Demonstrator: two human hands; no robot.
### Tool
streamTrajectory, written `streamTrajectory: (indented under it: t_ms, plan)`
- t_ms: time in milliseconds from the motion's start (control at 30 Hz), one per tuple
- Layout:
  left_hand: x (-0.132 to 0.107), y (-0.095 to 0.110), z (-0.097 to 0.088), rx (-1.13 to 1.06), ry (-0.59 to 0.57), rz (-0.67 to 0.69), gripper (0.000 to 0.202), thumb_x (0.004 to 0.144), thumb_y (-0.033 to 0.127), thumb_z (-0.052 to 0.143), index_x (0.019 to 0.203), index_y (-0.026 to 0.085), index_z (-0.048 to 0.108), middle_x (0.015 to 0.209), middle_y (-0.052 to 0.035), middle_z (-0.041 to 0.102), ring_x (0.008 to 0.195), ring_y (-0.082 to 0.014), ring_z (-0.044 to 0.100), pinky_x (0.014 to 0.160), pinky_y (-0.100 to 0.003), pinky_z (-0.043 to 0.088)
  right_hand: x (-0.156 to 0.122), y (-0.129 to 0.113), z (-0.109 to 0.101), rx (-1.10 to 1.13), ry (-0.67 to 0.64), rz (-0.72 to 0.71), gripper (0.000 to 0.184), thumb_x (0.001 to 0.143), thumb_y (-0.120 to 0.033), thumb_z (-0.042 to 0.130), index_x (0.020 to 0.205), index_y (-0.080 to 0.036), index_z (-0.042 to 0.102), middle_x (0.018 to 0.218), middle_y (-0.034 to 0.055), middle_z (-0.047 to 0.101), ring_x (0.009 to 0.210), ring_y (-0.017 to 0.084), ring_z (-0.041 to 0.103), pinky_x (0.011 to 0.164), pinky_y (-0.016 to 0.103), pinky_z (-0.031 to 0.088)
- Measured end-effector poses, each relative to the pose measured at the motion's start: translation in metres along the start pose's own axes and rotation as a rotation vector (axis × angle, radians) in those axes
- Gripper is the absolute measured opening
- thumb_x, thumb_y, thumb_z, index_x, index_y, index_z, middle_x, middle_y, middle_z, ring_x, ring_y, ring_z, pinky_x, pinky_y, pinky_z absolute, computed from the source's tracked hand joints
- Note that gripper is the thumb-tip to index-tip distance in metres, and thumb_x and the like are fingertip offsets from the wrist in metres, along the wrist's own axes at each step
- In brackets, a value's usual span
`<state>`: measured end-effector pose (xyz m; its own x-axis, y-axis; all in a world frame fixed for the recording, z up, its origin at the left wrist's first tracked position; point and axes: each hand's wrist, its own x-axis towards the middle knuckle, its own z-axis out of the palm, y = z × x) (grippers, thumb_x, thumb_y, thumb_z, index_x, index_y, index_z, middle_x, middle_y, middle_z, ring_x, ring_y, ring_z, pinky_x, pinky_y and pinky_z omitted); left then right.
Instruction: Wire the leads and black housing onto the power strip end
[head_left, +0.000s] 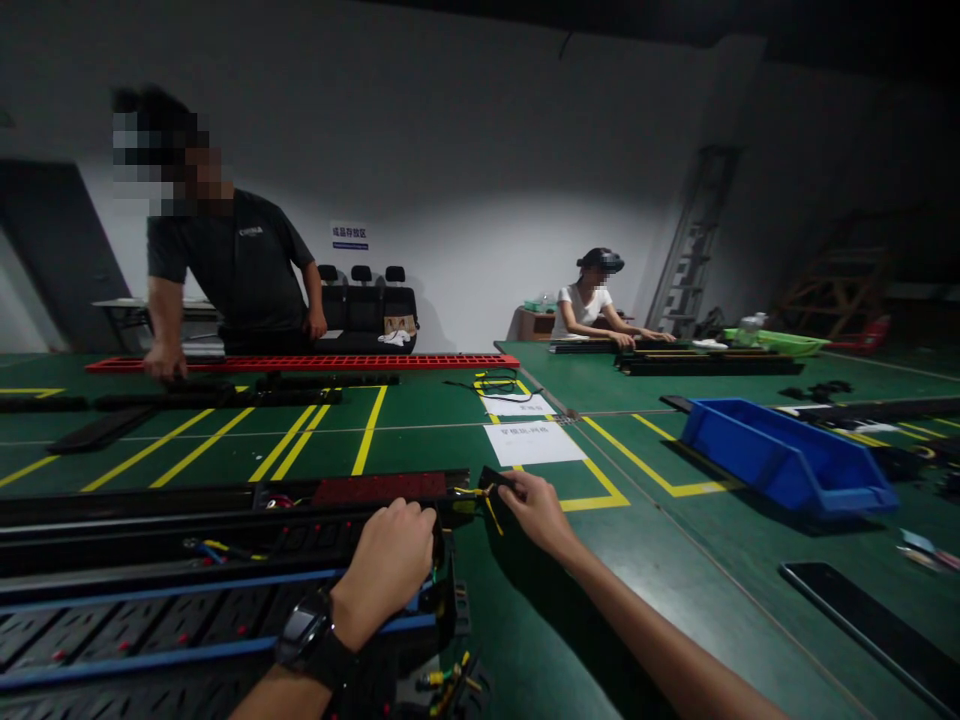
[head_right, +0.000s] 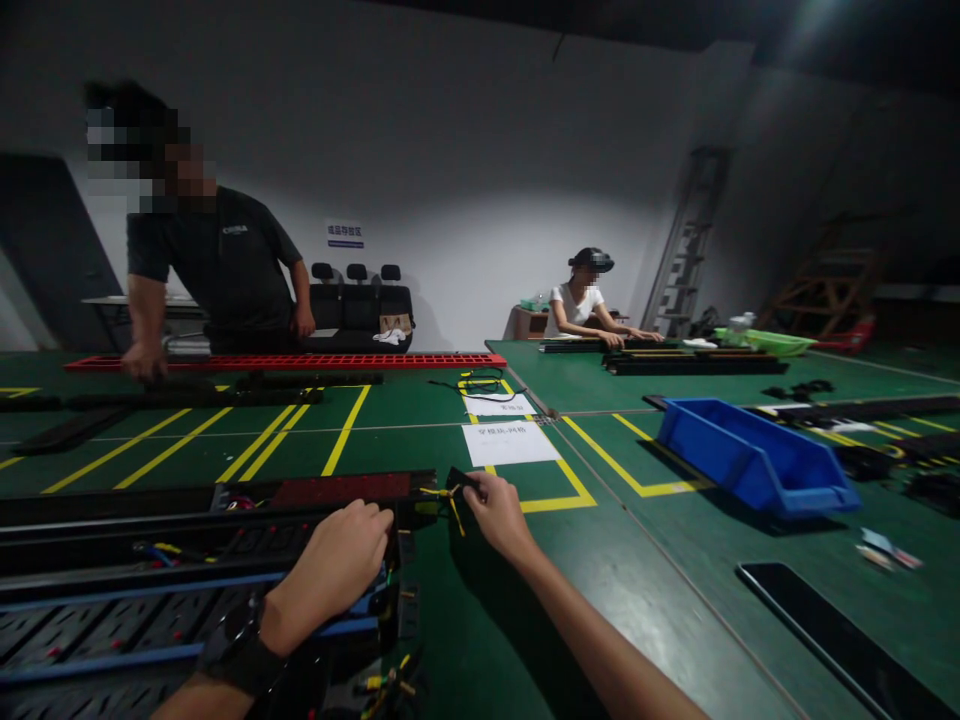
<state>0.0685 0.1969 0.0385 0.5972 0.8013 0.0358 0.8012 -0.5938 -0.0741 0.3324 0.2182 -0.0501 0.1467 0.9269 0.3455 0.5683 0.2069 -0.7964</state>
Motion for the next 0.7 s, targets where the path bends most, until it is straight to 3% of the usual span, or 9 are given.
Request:
streamTrajectory:
  t_ms: [267, 467, 700]
  plan:
    - [0.0017, -0.0016, 0.0019, 0.001, 0.011, 0.017, 0.036, 0.104, 0.009, 0.039, 0.108, 0.015, 0.074, 0.111, -0.0159, 0.077, 0.110, -0.0333, 0.070, 0.097, -0.047, 0.057, -0.0018, -0.0051, 0.0018, -0.027, 0.062, 0.004, 0.031, 0.091, -0.029, 0.058, 0.108, -0.022, 0.083, 0.101, 0.0086, 0.086, 0.097, 0.032, 0.081, 0.082, 0.038, 0.061]
    - [0.0015, -0.0034, 0.0057, 0.021, 0.028, 0.024, 0.033, 0.104, 0.011, 0.041, 0.106, 0.016, 0.074, 0.109, -0.0145, 0.077, 0.108, -0.0302, 0.071, 0.094, -0.041, 0.056, -0.0042, -0.0067, 0.0040, -0.021, 0.057, -0.015, 0.032, 0.092, -0.030, 0.058, 0.109, -0.021, 0.084, 0.101, 0.0086, 0.086, 0.095, 0.032, 0.081, 0.082, 0.037, 0.060]
    - [0.0004, -0.0018, 0.0015, 0.033, 0.018, 0.033, 0.033, 0.105, 0.011, 0.041, 0.107, 0.014, 0.074, 0.109, -0.0150, 0.077, 0.109, -0.0313, 0.071, 0.096, -0.043, 0.056, -0.0047, -0.0077, 0.0008, -0.032, 0.076, 0.002, 0.031, 0.087, -0.029, 0.063, 0.105, -0.021, 0.087, 0.098, 0.0088, 0.085, 0.088, 0.030, 0.079, 0.084, 0.039, 0.060]
